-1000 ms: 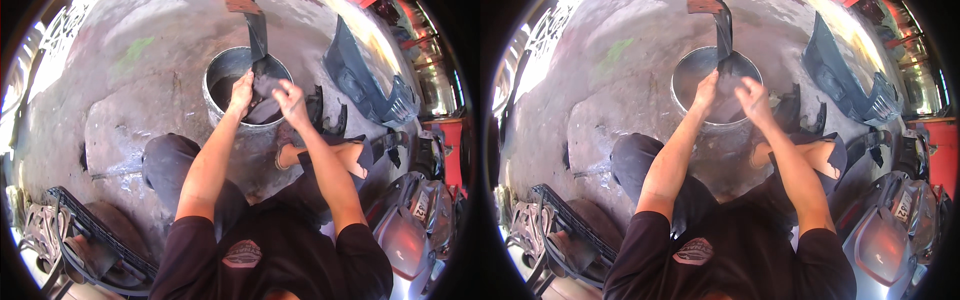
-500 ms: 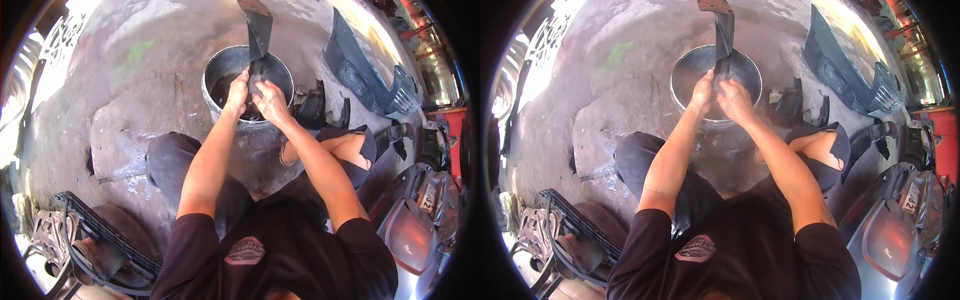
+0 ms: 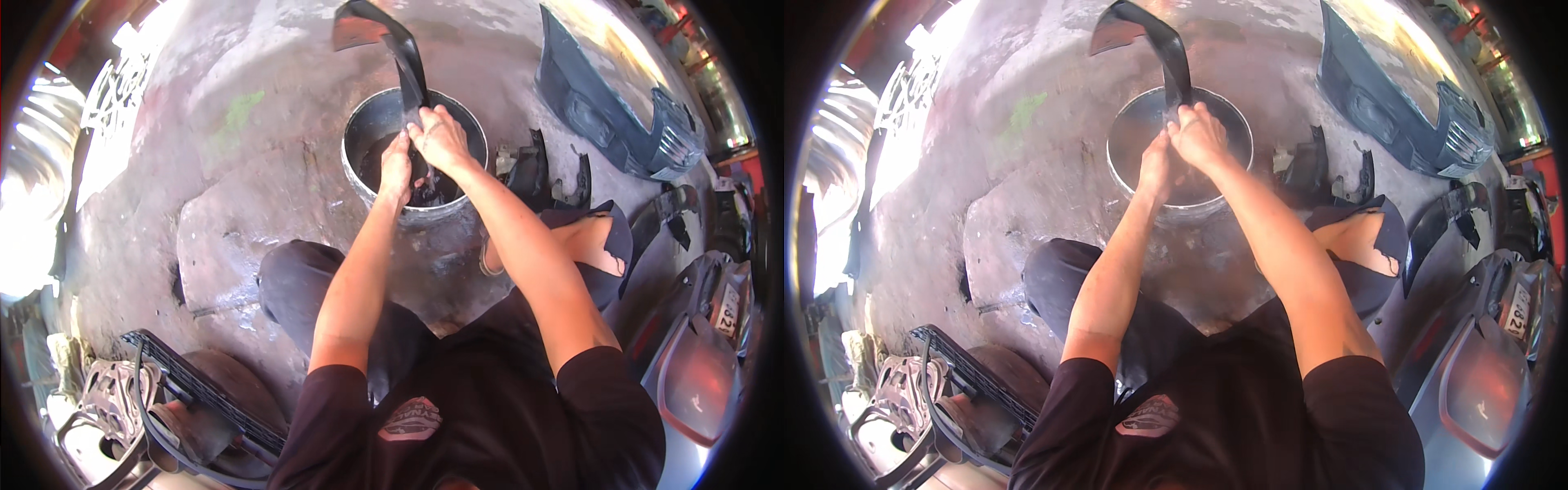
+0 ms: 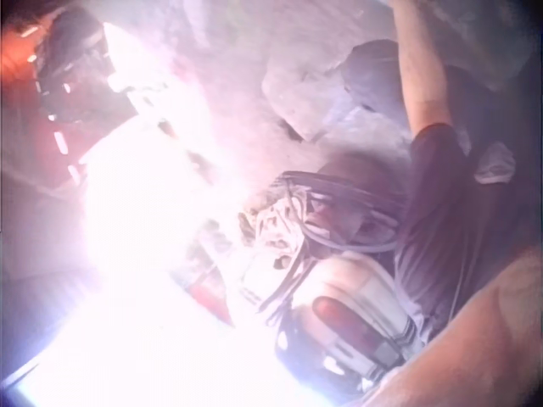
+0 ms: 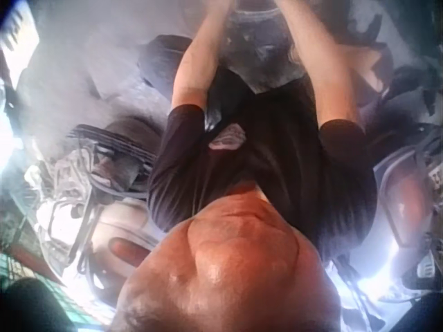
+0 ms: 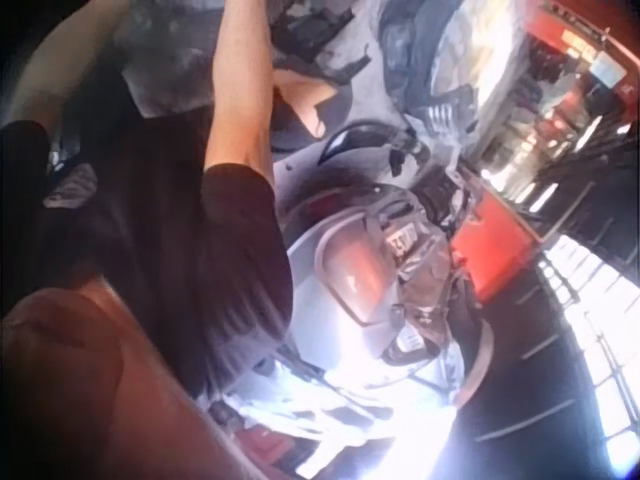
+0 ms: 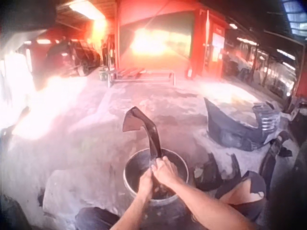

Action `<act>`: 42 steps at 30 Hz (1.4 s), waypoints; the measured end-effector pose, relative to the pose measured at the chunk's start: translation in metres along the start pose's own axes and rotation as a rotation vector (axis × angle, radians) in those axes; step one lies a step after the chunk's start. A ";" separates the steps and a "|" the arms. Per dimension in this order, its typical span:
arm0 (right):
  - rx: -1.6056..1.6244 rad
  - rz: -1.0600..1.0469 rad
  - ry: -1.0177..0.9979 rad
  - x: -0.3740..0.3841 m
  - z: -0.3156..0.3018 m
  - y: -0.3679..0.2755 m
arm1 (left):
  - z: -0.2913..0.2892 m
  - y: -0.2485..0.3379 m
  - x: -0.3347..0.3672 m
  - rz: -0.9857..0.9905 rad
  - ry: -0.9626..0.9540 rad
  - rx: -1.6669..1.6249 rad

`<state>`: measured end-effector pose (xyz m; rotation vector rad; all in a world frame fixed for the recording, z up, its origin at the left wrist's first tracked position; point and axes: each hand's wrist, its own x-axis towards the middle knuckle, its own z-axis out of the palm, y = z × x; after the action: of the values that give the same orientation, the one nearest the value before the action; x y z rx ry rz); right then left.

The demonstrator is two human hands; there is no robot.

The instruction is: The person sits on the floor and scrubs a black plastic car part with a sponge and water from a bucket. They repeatedly dip the sponge into the bucket and scrub different areas of the part, including edges and crevices. Another person walks by in the background at one point.

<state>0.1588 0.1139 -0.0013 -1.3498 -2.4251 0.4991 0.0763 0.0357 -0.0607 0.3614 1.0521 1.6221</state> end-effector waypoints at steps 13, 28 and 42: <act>1.329 0.191 0.235 0.001 0.035 0.075 | 0.010 0.015 -0.028 -0.035 -0.056 0.174; -0.013 -0.160 0.106 0.093 0.001 0.017 | -0.031 0.057 -0.077 -0.010 -0.118 0.526; 0.189 -0.489 0.031 0.119 0.030 -0.007 | -0.043 0.060 -0.059 -0.169 -0.229 0.291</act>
<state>0.0804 0.2083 -0.0121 -0.6492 -2.4867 0.5487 0.0286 -0.0359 -0.0211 0.6200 1.1114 1.2463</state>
